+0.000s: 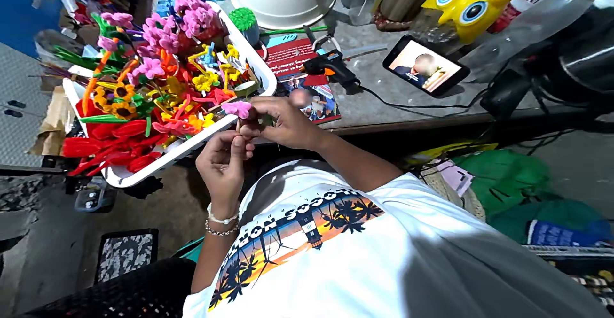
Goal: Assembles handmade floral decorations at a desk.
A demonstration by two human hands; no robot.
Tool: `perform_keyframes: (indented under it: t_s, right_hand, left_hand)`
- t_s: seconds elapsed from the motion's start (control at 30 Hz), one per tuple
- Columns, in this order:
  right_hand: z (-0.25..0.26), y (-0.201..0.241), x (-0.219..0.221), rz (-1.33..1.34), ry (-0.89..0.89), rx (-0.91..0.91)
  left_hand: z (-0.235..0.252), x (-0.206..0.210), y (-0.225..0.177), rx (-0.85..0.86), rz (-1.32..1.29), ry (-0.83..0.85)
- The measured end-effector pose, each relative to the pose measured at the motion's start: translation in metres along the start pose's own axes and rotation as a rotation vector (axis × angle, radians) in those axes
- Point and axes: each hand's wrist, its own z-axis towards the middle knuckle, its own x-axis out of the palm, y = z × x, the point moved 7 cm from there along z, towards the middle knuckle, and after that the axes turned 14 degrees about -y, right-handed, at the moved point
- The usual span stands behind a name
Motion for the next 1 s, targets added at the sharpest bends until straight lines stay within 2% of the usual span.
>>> perform_keyframes:
  t_s: [0.07, 0.17, 0.27, 0.33, 0.47, 0.57, 0.63, 0.67, 0.73, 0.77, 0.83, 1.0]
  right_hand:
    - [0.001, -0.001, 0.000, 0.131, 0.028, 0.062]
    - [-0.004, -0.009, 0.005, 0.394, 0.099, 0.236]
    - [-0.008, -0.013, 0.009, 0.540, 0.148, 0.332]
    - [-0.008, -0.012, 0.009, 0.547, 0.160, 0.314]
    - [-0.004, -0.014, 0.000, 0.298, 0.108, 0.182]
    - [-0.002, -0.019, -0.004, 0.102, 0.030, 0.114]
    - [-0.003, -0.020, -0.004, -0.016, -0.021, 0.087]
    - [-0.003, -0.020, -0.004, -0.065, -0.041, 0.082]
    - [-0.004, -0.020, -0.003, -0.115, -0.058, 0.078]
    - [-0.004, -0.020, -0.002, -0.106, -0.053, 0.085]
    - [-0.005, -0.023, -0.002, -0.012, -0.031, 0.129]
    - [-0.005, -0.022, 0.000, 0.384, 0.066, 0.269]
  left_hand:
    - [-0.003, 0.006, 0.005, -0.286, -0.261, 0.070]
    - [-0.011, 0.016, 0.014, -0.576, -0.577, 0.228]
    - [-0.018, 0.027, 0.017, -0.740, -0.853, 0.381]
    - [-0.020, 0.030, 0.020, -0.758, -0.874, 0.408]
    - [-0.010, 0.018, 0.022, -0.551, -0.485, 0.216]
    - [-0.003, 0.008, 0.012, -0.169, -0.071, 0.019]
    - [-0.002, 0.009, 0.003, 0.111, 0.187, -0.038]
    - [-0.003, 0.009, 0.001, 0.200, 0.278, -0.049]
    - [-0.002, 0.009, 0.001, 0.247, 0.330, -0.067]
    - [-0.002, 0.008, 0.001, 0.206, 0.292, -0.065]
    - [-0.003, 0.008, 0.003, 0.013, 0.134, -0.028]
    - [-0.011, 0.021, 0.014, -0.525, -0.515, 0.194]
